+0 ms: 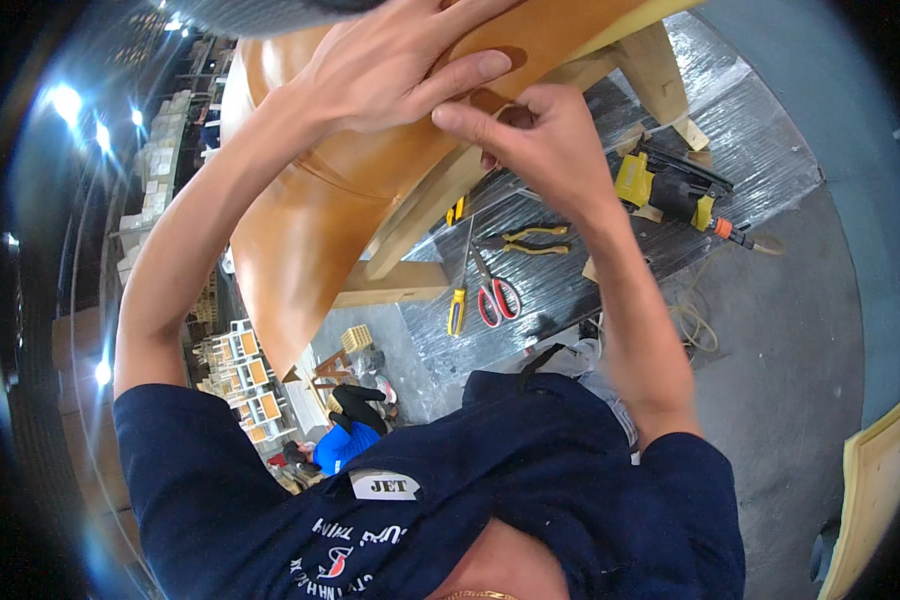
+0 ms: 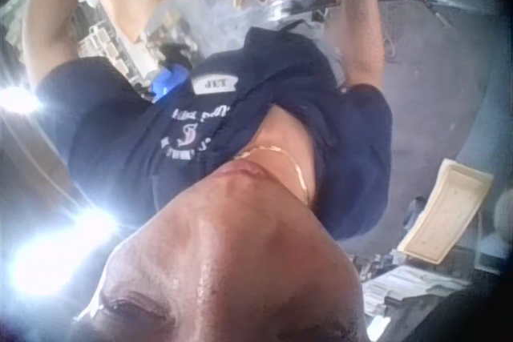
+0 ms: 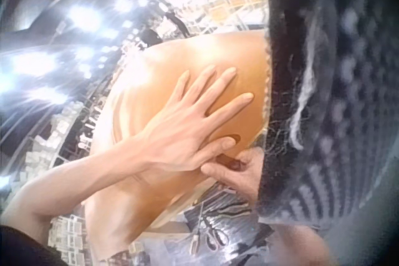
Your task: The person staples a tan leather-like material onto a wooden chair frame using a yellow pneumatic staple gun. They repeatedly pull the material taut, staple it to the underside, and trim excess foam and material with scissors. The person works around the chair, adjusting the material and securing it in place.
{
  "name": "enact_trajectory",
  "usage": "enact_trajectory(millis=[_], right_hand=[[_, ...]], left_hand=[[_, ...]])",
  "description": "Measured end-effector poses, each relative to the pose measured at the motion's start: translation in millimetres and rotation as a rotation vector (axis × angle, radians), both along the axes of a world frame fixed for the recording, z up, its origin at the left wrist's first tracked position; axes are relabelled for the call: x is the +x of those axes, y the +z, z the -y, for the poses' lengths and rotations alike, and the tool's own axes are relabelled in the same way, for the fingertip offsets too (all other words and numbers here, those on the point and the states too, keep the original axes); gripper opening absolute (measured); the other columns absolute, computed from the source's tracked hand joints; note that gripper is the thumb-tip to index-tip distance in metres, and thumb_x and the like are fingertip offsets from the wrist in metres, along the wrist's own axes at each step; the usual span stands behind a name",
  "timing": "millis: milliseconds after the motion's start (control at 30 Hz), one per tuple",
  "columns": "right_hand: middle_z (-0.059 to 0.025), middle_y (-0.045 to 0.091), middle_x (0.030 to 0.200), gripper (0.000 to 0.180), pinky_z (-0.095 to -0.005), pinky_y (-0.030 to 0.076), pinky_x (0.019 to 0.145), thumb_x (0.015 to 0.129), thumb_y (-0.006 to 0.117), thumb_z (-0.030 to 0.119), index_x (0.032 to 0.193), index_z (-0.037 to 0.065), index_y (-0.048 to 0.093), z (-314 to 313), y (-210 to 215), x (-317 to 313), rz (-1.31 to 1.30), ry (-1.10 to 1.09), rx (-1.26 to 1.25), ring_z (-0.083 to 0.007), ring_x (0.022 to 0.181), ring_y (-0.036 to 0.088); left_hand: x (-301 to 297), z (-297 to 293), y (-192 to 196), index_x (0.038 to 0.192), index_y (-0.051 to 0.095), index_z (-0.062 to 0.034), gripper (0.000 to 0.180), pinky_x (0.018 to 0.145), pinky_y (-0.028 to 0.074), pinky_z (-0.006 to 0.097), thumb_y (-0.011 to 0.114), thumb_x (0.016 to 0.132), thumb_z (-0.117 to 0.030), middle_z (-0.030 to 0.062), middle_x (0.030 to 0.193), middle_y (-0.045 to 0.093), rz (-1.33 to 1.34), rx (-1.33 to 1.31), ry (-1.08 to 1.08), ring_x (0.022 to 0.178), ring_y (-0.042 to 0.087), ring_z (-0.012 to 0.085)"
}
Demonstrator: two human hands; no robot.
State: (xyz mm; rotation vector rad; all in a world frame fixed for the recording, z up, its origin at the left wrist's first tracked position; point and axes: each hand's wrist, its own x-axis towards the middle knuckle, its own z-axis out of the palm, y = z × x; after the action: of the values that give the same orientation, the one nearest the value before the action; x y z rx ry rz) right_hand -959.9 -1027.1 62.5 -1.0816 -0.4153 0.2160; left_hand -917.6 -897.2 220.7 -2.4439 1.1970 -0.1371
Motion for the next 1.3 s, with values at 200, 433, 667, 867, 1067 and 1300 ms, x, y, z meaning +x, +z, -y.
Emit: enact_trajectory(millis=[200, 433, 667, 867, 1067, 1300], right_hand=[[-0.002, 0.058, 0.061, 0.034, -0.0299, 0.041, 0.051, 0.097, 0.068, 0.032, 0.081, 0.002, 0.067, 9, -11, 28, 0.397, -0.011, -0.1, -0.0145, 0.053, 0.054], [-0.0063, 0.057, 0.061, 0.038, -0.0345, 0.042, 0.057, 0.098, 0.064, 0.033, 0.078, 0.001, 0.067, 4, -37, 32, 0.454, -0.109, -0.131, -0.0222, 0.057, 0.055], [0.0007, 0.053, 0.061, 0.049, -0.0271, 0.037, 0.056, 0.099, 0.062, 0.044, 0.073, 0.002, 0.064, 8, -48, 41, 0.276, -0.035, -0.262, -0.0083, 0.061, 0.049], [-0.002, 0.052, 0.059, 0.055, -0.0295, 0.036, 0.055, 0.099, 0.061, 0.046, 0.069, -0.001, 0.061, 2, -46, 42, 0.308, -0.085, -0.185, -0.0106, 0.058, 0.048], [-0.0046, 0.05, 0.056, 0.057, -0.0316, 0.036, 0.054, 0.098, 0.061, 0.048, 0.067, 0.0, 0.06, -2, -44, 37, 0.318, -0.037, -0.16, -0.0137, 0.055, 0.047], [-0.0046, 0.05, 0.054, 0.058, -0.0314, 0.04, 0.056, 0.099, 0.059, 0.048, 0.065, 0.001, 0.059, 1, -43, 35, 0.29, 0.052, -0.149, -0.0148, 0.055, 0.049]], left_hand=[[3, -1, -2, 0.158, 0.027, -0.0159, 0.068, 0.116, 0.015, 0.07, 0.046, 0.099, -0.044, 0.0248, 0.163, 0.013, 0.005, 0.006, 0.005, 0.148, 0.015, 0.0505], [0, 3, -23, 0.154, 0.037, -0.0143, 0.063, 0.115, 0.019, 0.069, 0.046, 0.099, -0.043, 0.0238, 0.163, 0.015, 0.175, 0.121, 0.034, 0.147, 0.02, 0.0484], [-3, -1, -24, 0.149, 0.043, -0.0084, 0.061, 0.117, 0.021, 0.062, 0.05, 0.098, -0.04, 0.0271, 0.159, 0.026, 0.224, -0.107, -0.028, 0.145, 0.025, 0.0468], [-101, -50, 1, 0.156, 0.033, -0.0146, 0.069, 0.12, 0.018, 0.052, 0.05, 0.099, -0.049, 0.0225, 0.163, 0.019, 0.019, -0.16, 0.46, 0.149, 0.02, 0.0431], [-82, -49, -18, 0.154, 0.035, -0.0115, 0.073, 0.119, 0.02, 0.055, 0.058, 0.095, -0.047, 0.0269, 0.158, 0.027, 0.22, 0.028, 0.279, 0.145, 0.024, 0.0482], [13, 22, -37, 0.145, 0.046, -0.0073, 0.053, 0.111, 0.031, 0.06, 0.049, 0.099, -0.034, 0.0334, 0.15, 0.033, 0.415, -0.159, 0.117, 0.138, 0.035, 0.048]])
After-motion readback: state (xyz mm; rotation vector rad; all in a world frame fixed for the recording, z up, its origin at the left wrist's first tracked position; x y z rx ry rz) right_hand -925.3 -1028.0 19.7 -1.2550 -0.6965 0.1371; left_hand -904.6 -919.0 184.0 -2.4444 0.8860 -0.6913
